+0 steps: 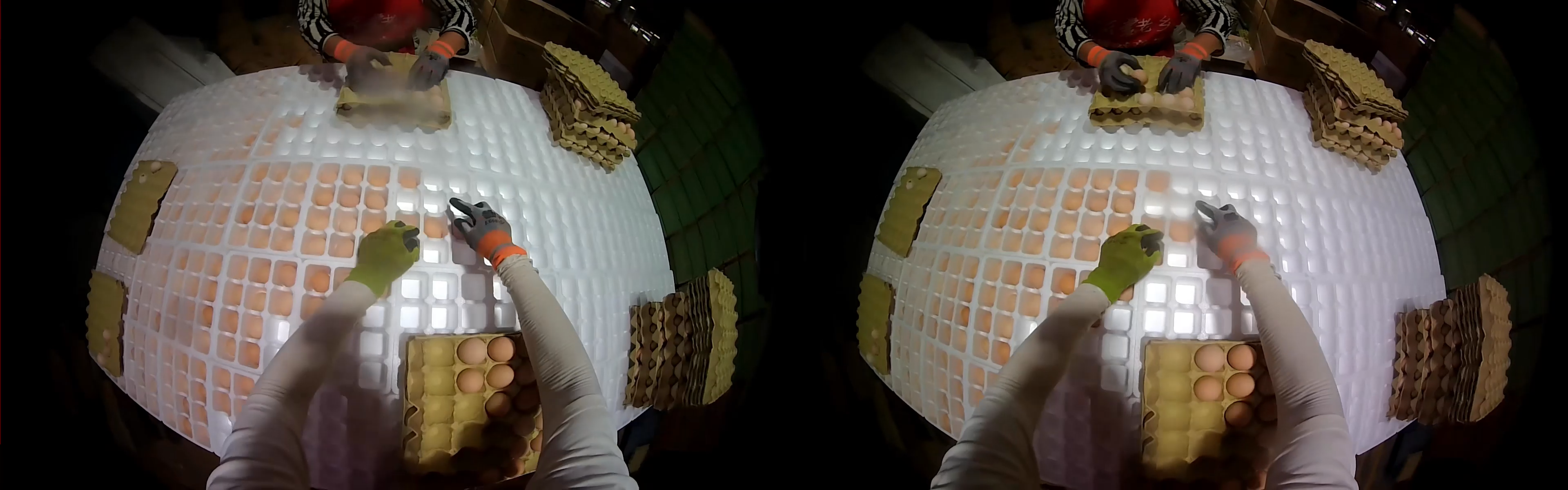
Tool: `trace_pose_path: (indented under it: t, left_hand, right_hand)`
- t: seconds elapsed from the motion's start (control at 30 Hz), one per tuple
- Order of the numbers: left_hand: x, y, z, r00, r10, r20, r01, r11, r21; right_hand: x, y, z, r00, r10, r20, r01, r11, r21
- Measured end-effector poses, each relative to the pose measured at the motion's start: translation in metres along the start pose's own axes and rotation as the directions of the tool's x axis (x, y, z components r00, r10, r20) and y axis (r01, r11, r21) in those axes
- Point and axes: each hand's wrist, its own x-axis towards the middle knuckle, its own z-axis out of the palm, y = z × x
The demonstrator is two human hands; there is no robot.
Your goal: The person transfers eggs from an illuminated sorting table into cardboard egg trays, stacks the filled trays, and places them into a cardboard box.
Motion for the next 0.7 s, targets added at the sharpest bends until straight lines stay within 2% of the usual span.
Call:
trace_pose_path:
  t: [0.03, 0.07, 0.13, 0.17, 0.2, 0.23, 0.27, 0.3, 0.33, 0.37, 0.4, 0.43, 0.47, 0.53, 0.57, 0.6, 0.67, 0.7]
  left_hand:
    - [0.000, 0.005, -0.006, 1.000, 0.007, -0.020, -0.007, 1.000, -0.003]
    - [-0.004, 0.011, -0.009, 0.999, 0.008, -0.032, -0.008, 1.000, -0.005]
    - [0.001, 0.026, -0.009, 0.993, 0.029, -0.113, -0.064, 0.948, -0.312]
    - [0.008, 0.021, 0.013, 0.990, 0.024, -0.141, -0.081, 0.907, -0.413]
    - [0.006, 0.026, 0.026, 0.996, 0.037, -0.087, -0.078, 0.839, -0.538]
    - [0.006, 0.019, 0.046, 0.978, 0.178, -0.110, -0.201, 0.942, -0.268]
    - [0.006, 0.010, 0.064, 0.938, 0.331, -0.104, -0.331, 0.943, 0.020]
    - [0.000, 0.011, 0.069, 0.934, 0.356, -0.021, -0.347, 0.922, 0.169]
    - [-0.003, 0.015, 0.067, 0.923, 0.380, 0.062, -0.379, 0.869, 0.317]
    - [-0.001, 0.022, 0.055, 0.933, 0.289, 0.216, -0.343, 0.897, 0.280]
    - [-0.007, 0.025, 0.052, 0.945, 0.311, 0.099, -0.325, 0.921, 0.213]
    - [-0.012, 0.033, 0.034, 0.937, 0.350, 0.018, -0.350, 0.936, 0.042]
    - [-0.018, 0.048, 0.009, 0.929, 0.364, -0.065, -0.370, 0.921, -0.126]
    - [-0.063, 0.082, -0.034, 0.942, 0.336, 0.024, -0.295, 0.856, -0.425]
    - [-0.085, 0.096, -0.049, 0.884, 0.455, 0.110, -0.380, 0.834, -0.400]
    - [-0.106, 0.108, -0.059, 0.802, 0.563, 0.200, -0.465, 0.798, -0.383]
    - [-0.143, 0.132, -0.051, 0.749, 0.576, 0.327, -0.551, 0.816, -0.175]
    - [-0.160, 0.142, -0.044, 0.739, 0.562, 0.372, -0.577, 0.813, -0.082]
  right_hand:
    - [-0.001, 0.004, -0.001, 0.999, -0.036, -0.037, 0.040, 0.995, 0.097]
    - [-0.002, 0.005, 0.004, 0.995, -0.070, -0.071, 0.087, 0.955, 0.283]
    - [-0.011, 0.013, 0.030, 0.986, -0.079, -0.148, 0.154, 0.768, 0.622]
    - [-0.007, 0.028, 0.057, 0.972, -0.194, -0.131, 0.230, 0.893, 0.387]
    - [-0.029, 0.015, 0.050, 0.953, -0.197, -0.230, 0.251, 0.939, 0.234]
    - [-0.028, 0.008, 0.031, 0.983, -0.153, -0.103, 0.178, 0.938, 0.296]
    - [-0.037, 0.004, 0.014, 0.994, -0.016, -0.108, 0.074, 0.828, 0.555]
    - [-0.025, 0.029, 0.026, 0.995, 0.075, -0.068, 0.011, 0.586, 0.810]
    - [-0.045, 0.027, -0.017, 0.998, 0.056, -0.011, -0.014, 0.424, 0.906]
    - [-0.063, 0.033, -0.033, 0.998, 0.043, -0.052, 0.032, 0.374, 0.927]
    - [-0.091, 0.035, -0.059, 0.994, -0.026, -0.102, 0.100, 0.537, 0.838]
    - [-0.124, 0.029, -0.087, 0.978, -0.164, -0.129, 0.208, 0.704, 0.680]
    - [-0.155, 0.038, -0.101, 0.960, -0.277, -0.041, 0.226, 0.682, 0.695]
    - [-0.209, 0.025, -0.131, 0.914, -0.391, 0.106, 0.326, 0.865, 0.381]
    - [-0.229, 0.025, -0.123, 0.878, -0.477, 0.047, 0.470, 0.876, 0.104]
    - [-0.243, 0.025, -0.116, 0.876, -0.435, 0.207, 0.450, 0.892, -0.033]
    - [-0.257, 0.019, -0.101, 0.885, -0.461, 0.064, 0.466, 0.878, -0.108]
    - [-0.259, 0.020, -0.102, 0.895, -0.439, 0.074, 0.444, 0.895, -0.054]
